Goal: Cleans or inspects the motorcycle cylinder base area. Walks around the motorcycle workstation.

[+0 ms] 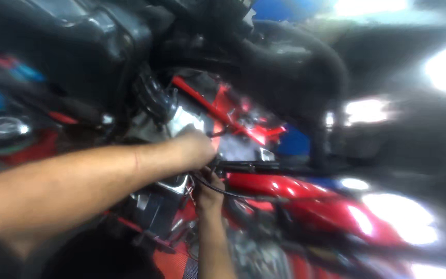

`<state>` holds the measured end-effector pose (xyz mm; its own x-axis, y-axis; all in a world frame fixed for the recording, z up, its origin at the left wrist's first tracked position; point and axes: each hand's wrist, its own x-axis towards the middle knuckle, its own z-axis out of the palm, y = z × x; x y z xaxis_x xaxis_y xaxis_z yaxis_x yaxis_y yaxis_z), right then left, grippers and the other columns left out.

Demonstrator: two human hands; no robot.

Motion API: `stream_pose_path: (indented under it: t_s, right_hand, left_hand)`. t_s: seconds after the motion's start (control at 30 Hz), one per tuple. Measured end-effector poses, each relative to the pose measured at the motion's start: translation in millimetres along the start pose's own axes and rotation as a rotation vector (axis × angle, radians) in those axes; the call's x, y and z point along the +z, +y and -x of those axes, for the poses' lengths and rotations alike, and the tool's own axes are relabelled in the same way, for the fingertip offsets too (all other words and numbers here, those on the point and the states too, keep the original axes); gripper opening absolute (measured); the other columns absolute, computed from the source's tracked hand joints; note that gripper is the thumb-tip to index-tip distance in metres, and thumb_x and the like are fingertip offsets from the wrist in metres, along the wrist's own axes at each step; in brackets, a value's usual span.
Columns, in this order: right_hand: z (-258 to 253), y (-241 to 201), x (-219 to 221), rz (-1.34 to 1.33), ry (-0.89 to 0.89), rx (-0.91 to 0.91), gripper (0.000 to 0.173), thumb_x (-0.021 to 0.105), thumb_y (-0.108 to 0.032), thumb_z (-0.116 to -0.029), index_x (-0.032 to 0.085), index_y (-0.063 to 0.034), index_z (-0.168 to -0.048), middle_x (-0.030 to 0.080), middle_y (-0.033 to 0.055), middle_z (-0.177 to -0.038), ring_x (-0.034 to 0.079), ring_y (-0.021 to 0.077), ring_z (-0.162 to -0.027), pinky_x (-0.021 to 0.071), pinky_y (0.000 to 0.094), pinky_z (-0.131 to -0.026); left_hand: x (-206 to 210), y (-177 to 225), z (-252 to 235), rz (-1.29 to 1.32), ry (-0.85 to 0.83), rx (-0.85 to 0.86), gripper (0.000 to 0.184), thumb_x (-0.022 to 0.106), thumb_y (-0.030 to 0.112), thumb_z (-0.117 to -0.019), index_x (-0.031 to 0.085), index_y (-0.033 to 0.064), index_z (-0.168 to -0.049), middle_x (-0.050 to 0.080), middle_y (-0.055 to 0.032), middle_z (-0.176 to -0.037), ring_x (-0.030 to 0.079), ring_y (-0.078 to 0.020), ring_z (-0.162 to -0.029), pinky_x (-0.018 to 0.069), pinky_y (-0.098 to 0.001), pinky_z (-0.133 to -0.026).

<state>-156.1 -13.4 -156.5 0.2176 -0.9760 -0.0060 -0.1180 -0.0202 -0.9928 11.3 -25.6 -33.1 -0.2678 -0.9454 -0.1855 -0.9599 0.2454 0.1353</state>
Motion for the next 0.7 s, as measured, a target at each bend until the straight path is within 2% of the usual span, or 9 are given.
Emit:
stream_pose_path:
  t_s: [0.1,0.2,0.3,0.33,0.37,0.47,0.6,0.7]
  right_hand:
    - [-3,3,-9,-0.152,-0.088,0.095,0.029,0.058,0.001,-0.0931,0.071,-0.0064,-0.118,0.074,0.0069,-0.097,0.063,0.0095,-0.064,0.0517,0.0246,-0.051]
    - [-5,0,-16,-0.193,-0.158,0.084,0.027,0.061,0.001,-0.091,0.072,-0.0038,-0.115,0.073,0.0093,-0.091,0.057,0.0088,-0.054,0.0461,0.0231,-0.043]
    - [-10,-3,-23,-0.192,-0.213,0.046,0.026,0.061,0.004,-0.0893,0.073,-0.001,-0.112,0.074,0.0088,-0.092,0.062,0.0092,-0.061,0.0531,0.0249,-0.051]
    - [-12,-2,-25,-0.186,-0.23,0.036,0.027,0.06,0.004,-0.0902,0.072,-0.0013,-0.114,0.073,0.0081,-0.092,0.062,0.0091,-0.061,0.0531,0.0253,-0.051]
    - [-13,-1,-27,-0.184,-0.246,0.025,0.026,0.062,0.002,-0.0912,0.071,-0.0016,-0.115,0.073,0.0081,-0.091,0.058,0.0086,-0.056,0.0503,0.0245,-0.047]
    - [-12,0,-43,-0.144,-0.298,0.05,0.028,0.062,-0.004,-0.0937,0.071,-0.0034,-0.121,0.073,0.0085,-0.092,0.054,0.009,-0.053,0.0457,0.0245,-0.044]
    - [9,15,-76,-0.005,-0.365,0.181,0.027,0.058,-0.007,-0.099,0.07,-0.0081,-0.123,0.076,0.0045,-0.094,0.055,0.0086,-0.054,0.0431,0.0237,-0.044]
    - [32,46,-104,0.056,-0.407,0.236,0.024,0.061,-0.013,-0.0999,0.071,-0.0112,-0.122,0.075,0.0025,-0.091,0.056,0.0106,-0.055,0.0441,0.0268,-0.046]
  left_hand:
    - [15,2,-6,-0.029,0.049,-0.003,0.007,0.074,0.016,-0.0865,0.071,0.0102,-0.087,0.071,-0.0083,-0.093,0.065,-0.0318,-0.1,0.0491,-0.0548,-0.084]
    - [16,12,-17,-0.118,0.03,0.03,0.009,0.077,0.015,-0.0836,0.07,0.01,-0.086,0.069,-0.009,-0.09,0.065,-0.0318,-0.094,0.0486,-0.0556,-0.085]
    - [16,21,-24,-0.138,0.04,0.052,0.009,0.076,0.013,-0.0828,0.067,0.0093,-0.082,0.067,-0.0097,-0.083,0.065,-0.0314,-0.084,0.0485,-0.0563,-0.077]
    - [16,23,-25,-0.139,0.039,0.039,0.011,0.076,0.014,-0.0827,0.066,0.0095,-0.082,0.066,-0.0095,-0.082,0.065,-0.0311,-0.082,0.0482,-0.0559,-0.074]
    - [16,25,-26,-0.138,0.04,0.013,0.013,0.077,0.015,-0.0818,0.066,0.0088,-0.082,0.066,-0.0104,-0.082,0.065,-0.0321,-0.081,0.0485,-0.0564,-0.072]
    - [13,31,-30,-0.129,-0.013,-0.106,0.019,0.078,0.021,-0.0819,0.067,0.007,-0.088,0.067,-0.015,-0.088,0.066,-0.0378,-0.087,0.0501,-0.061,-0.07]
    - [8,33,-35,-0.148,-0.118,-0.241,0.031,0.075,0.034,-0.0871,0.065,0.0052,-0.084,0.065,-0.0186,-0.089,0.066,-0.0415,-0.087,0.0506,-0.0644,-0.066]
    - [4,37,-38,-0.199,-0.141,-0.272,0.031,0.075,0.038,-0.087,0.067,0.0081,-0.092,0.066,-0.0185,-0.091,0.067,-0.0427,-0.089,0.0514,-0.0669,-0.068]
